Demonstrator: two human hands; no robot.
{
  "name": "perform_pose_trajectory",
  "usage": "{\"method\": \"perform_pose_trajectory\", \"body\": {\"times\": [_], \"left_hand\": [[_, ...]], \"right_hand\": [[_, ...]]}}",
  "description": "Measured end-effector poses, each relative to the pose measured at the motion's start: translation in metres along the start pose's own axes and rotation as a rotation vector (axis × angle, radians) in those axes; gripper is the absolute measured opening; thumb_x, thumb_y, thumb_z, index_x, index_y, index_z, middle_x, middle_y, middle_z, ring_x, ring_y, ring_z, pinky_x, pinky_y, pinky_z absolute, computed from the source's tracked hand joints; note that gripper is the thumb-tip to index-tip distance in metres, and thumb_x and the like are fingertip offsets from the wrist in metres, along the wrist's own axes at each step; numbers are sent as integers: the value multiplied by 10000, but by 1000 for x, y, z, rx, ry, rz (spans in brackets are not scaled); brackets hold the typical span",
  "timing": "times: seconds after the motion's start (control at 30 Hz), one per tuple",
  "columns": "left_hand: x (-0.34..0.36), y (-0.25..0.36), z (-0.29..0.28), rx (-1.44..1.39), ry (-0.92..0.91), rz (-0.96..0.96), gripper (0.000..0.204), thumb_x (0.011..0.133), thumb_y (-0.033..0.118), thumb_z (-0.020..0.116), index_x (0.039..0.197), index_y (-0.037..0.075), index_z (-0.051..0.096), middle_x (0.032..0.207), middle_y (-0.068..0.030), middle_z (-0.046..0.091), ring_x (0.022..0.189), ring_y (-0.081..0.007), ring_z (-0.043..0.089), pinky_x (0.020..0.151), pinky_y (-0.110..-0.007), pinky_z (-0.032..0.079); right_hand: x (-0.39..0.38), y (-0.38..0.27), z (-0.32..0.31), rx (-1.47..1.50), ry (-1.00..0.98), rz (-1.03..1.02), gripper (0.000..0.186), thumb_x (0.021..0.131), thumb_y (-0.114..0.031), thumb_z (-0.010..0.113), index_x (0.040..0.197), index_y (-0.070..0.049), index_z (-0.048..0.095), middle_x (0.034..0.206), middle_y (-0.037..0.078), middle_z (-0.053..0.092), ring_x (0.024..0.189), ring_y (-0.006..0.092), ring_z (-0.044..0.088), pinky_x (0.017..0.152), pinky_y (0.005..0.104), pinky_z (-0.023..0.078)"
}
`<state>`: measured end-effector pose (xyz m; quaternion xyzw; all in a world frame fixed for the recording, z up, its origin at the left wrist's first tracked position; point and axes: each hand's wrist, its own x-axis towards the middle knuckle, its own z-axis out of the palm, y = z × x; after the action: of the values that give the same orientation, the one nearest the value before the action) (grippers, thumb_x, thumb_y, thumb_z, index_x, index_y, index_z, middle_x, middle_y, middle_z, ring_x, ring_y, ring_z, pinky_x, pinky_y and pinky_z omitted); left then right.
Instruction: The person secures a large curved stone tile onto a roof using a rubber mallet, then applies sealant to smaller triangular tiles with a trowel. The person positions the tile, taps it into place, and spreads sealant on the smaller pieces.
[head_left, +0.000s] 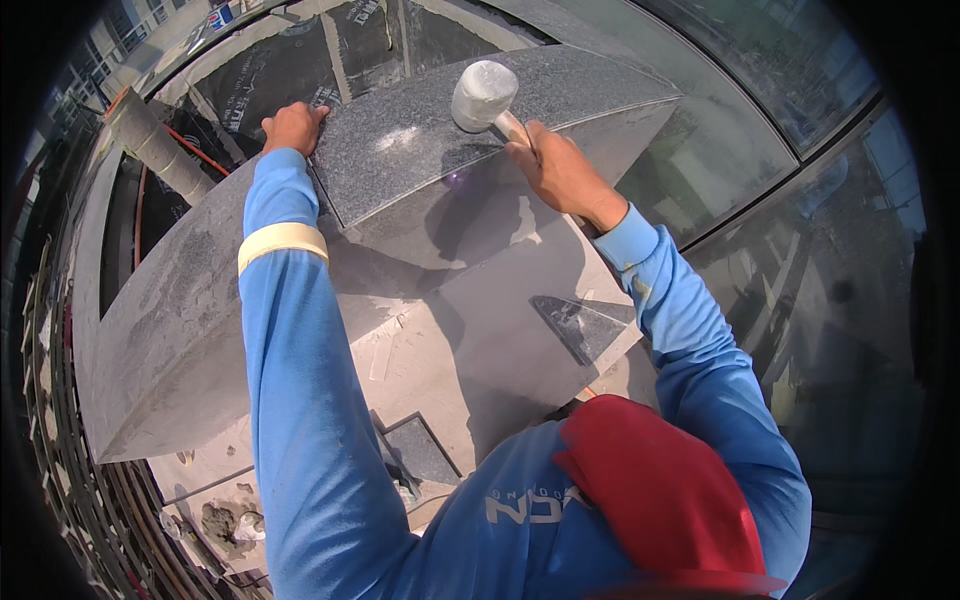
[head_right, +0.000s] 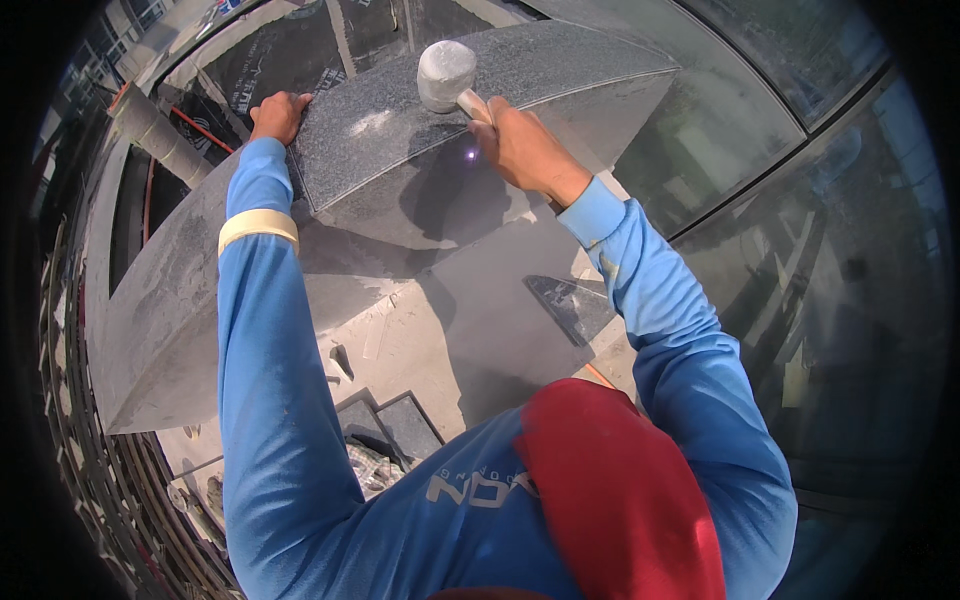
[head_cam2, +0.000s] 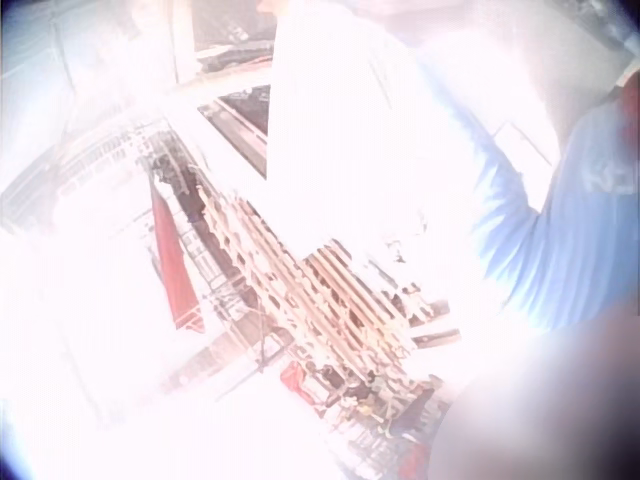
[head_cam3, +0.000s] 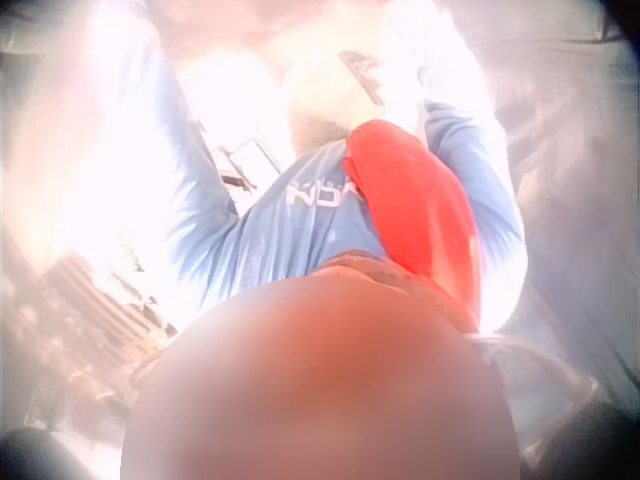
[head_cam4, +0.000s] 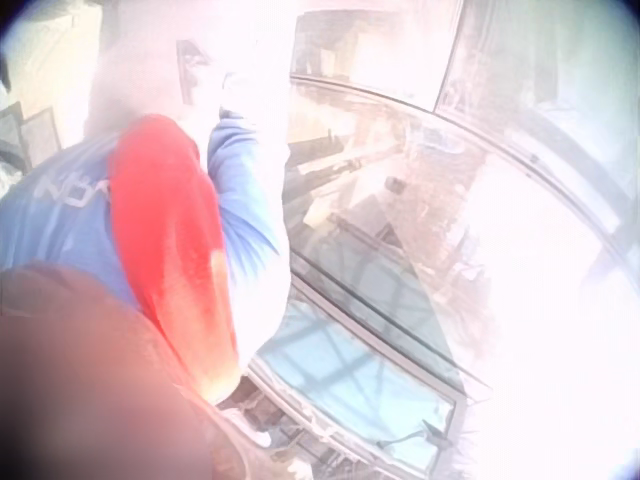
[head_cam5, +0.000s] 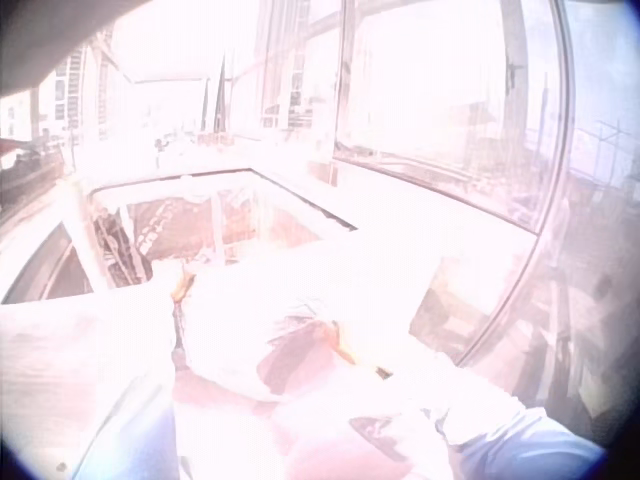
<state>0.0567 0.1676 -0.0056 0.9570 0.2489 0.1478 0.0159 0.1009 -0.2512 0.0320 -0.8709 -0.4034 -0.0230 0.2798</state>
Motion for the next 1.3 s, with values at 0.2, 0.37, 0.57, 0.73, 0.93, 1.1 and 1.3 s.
{"method": "perform_pose_trajectory", "body": {"times": [0.2,0.37,0.57,0.73,0.93,1.1,1.3], "left_hand": [[2,-6,6,-17,66,29,523,1008,494,563,985,11,764,1054,-259,724,1079,-436,668,939,-533,438],[6,-9,12,21,94,38,508,1000,498,577,976,29,771,1031,-251,726,1050,-440,667,914,-534,434],[8,-17,20,-12,125,63,500,999,488,588,969,22,765,1006,-268,721,1031,-457,665,898,-539,432],[11,-21,23,47,144,67,484,1005,479,582,942,35,763,972,-250,724,993,-464,667,859,-547,442],[9,-22,20,14,150,127,478,1023,456,558,918,33,755,932,-242,716,952,-463,665,817,-569,440],[2,-15,13,14,168,159,457,1037,412,544,915,21,746,924,-241,710,940,-471,659,794,-571,437],[-2,-12,7,10,163,152,453,1037,397,547,904,5,732,912,-252,700,922,-473,661,780,-585,445]], "right_hand": [[5,9,-5,50,-69,43,344,1051,-313,530,1017,29,541,754,240,613,717,379,646,667,480,472],[0,16,-21,119,-81,102,367,1056,-330,518,1044,34,564,855,246,653,816,399,667,728,489,488],[14,81,-49,38,269,162,425,1067,-362,505,1055,59,562,903,287,672,842,430,678,744,503,496],[30,159,-87,-51,288,430,442,1069,-356,500,1073,78,585,915,293,685,880,449,691,774,508,520],[31,196,-111,-2,249,399,455,1053,-318,513,1054,120,636,1026,348,690,945,501,686,822,524,530],[44,224,-109,118,185,527,450,1043,-326,522,1133,104,622,1076,349,680,1038,486,673,875,527,515],[62,268,-113,-85,454,439,471,1051,-342,517,1039,106,664,940,304,703,844,432,713,743,505,541]]}}
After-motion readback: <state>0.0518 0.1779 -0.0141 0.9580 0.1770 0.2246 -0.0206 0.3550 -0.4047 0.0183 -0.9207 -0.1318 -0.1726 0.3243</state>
